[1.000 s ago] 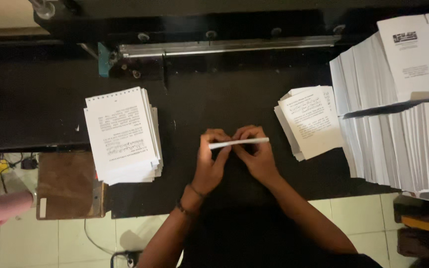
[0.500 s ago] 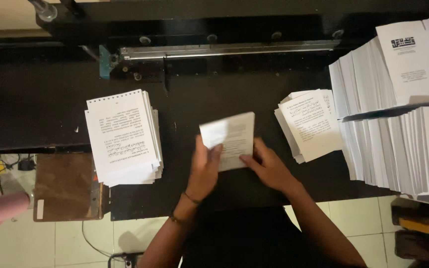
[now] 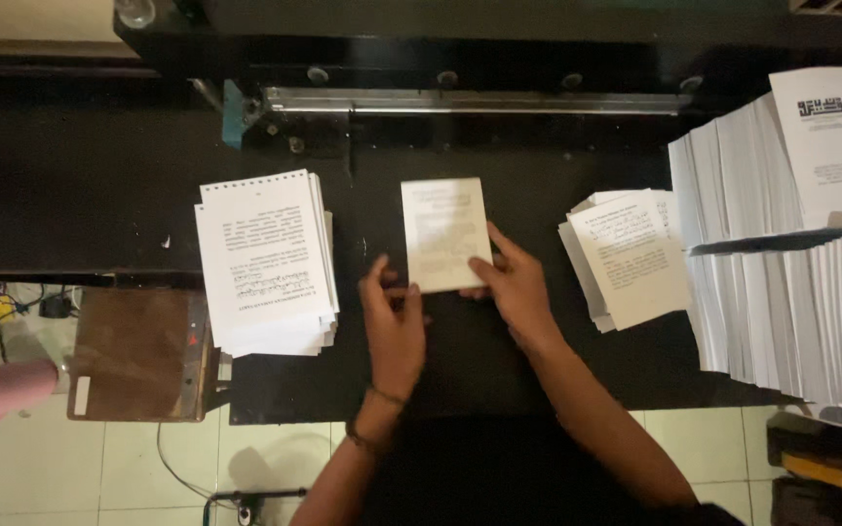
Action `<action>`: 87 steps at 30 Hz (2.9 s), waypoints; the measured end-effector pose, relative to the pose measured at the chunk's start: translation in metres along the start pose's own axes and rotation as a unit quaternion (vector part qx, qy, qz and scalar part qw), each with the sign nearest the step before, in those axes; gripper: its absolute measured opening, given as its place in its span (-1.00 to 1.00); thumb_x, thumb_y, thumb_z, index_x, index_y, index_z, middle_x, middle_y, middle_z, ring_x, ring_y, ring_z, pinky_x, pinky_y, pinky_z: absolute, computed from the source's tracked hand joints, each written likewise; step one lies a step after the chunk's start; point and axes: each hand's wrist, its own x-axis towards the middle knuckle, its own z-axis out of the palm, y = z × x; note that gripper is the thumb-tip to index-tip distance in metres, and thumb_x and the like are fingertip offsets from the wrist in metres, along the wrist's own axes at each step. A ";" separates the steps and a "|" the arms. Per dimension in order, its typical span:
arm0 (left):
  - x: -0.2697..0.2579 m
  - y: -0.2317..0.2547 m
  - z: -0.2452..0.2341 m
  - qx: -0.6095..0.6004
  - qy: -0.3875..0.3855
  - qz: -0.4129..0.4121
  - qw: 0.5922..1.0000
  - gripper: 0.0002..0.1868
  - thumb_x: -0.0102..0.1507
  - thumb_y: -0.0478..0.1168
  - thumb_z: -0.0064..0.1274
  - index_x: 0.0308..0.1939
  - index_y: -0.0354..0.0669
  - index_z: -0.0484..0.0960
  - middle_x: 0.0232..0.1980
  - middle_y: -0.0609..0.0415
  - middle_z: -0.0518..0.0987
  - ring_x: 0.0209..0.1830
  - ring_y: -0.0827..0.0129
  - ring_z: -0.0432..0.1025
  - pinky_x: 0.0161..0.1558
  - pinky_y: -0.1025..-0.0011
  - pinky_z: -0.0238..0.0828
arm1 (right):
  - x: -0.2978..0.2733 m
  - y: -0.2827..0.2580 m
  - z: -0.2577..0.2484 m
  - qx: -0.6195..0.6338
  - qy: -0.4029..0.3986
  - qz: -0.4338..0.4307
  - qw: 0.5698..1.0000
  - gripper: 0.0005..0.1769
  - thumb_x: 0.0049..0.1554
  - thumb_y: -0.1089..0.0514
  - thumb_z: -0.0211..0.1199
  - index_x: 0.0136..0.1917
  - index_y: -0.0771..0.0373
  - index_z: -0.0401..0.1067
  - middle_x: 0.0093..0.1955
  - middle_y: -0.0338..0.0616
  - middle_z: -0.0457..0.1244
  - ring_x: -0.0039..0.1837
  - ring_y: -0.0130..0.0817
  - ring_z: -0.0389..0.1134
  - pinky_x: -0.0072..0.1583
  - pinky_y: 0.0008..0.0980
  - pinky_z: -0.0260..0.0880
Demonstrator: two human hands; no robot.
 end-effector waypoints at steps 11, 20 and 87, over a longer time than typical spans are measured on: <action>0.006 -0.047 -0.003 0.144 0.004 0.170 0.975 -0.68 0.37 -0.43 -0.20 0.21 -0.23 0.41 0.19 -0.08 0.32 0.01 0.13 0.44 -0.13 0.30 0.60 | 0.135 0.010 0.075 0.164 -0.006 -0.026 0.986 -0.21 0.14 0.35 0.24 0.60 0.30 0.12 0.13 0.29 0.33 -0.09 0.11 0.49 -0.10 -0.17 0.64; 0.002 -0.040 -0.003 0.127 -0.008 0.209 0.969 -0.74 0.36 -0.41 -0.15 0.11 -0.22 0.49 0.16 -0.06 0.36 -0.01 0.27 0.43 -0.12 0.42 0.53 | 0.148 -0.011 0.080 0.147 -0.009 -0.006 0.989 -0.23 0.16 0.33 0.19 0.62 0.27 0.11 0.32 0.16 0.34 0.09 -0.02 0.46 0.05 -0.26 0.64; -0.038 0.045 -0.063 0.346 0.108 0.422 0.831 -0.59 0.40 -0.15 -0.03 0.28 -0.29 0.49 0.42 -0.29 0.42 0.47 -0.16 0.30 0.49 -0.06 0.10 | -0.011 0.026 -0.214 -0.453 0.248 -0.106 0.849 -0.44 0.29 0.00 0.11 0.44 0.39 0.35 0.37 0.27 0.24 0.38 0.19 0.22 0.32 0.08 0.21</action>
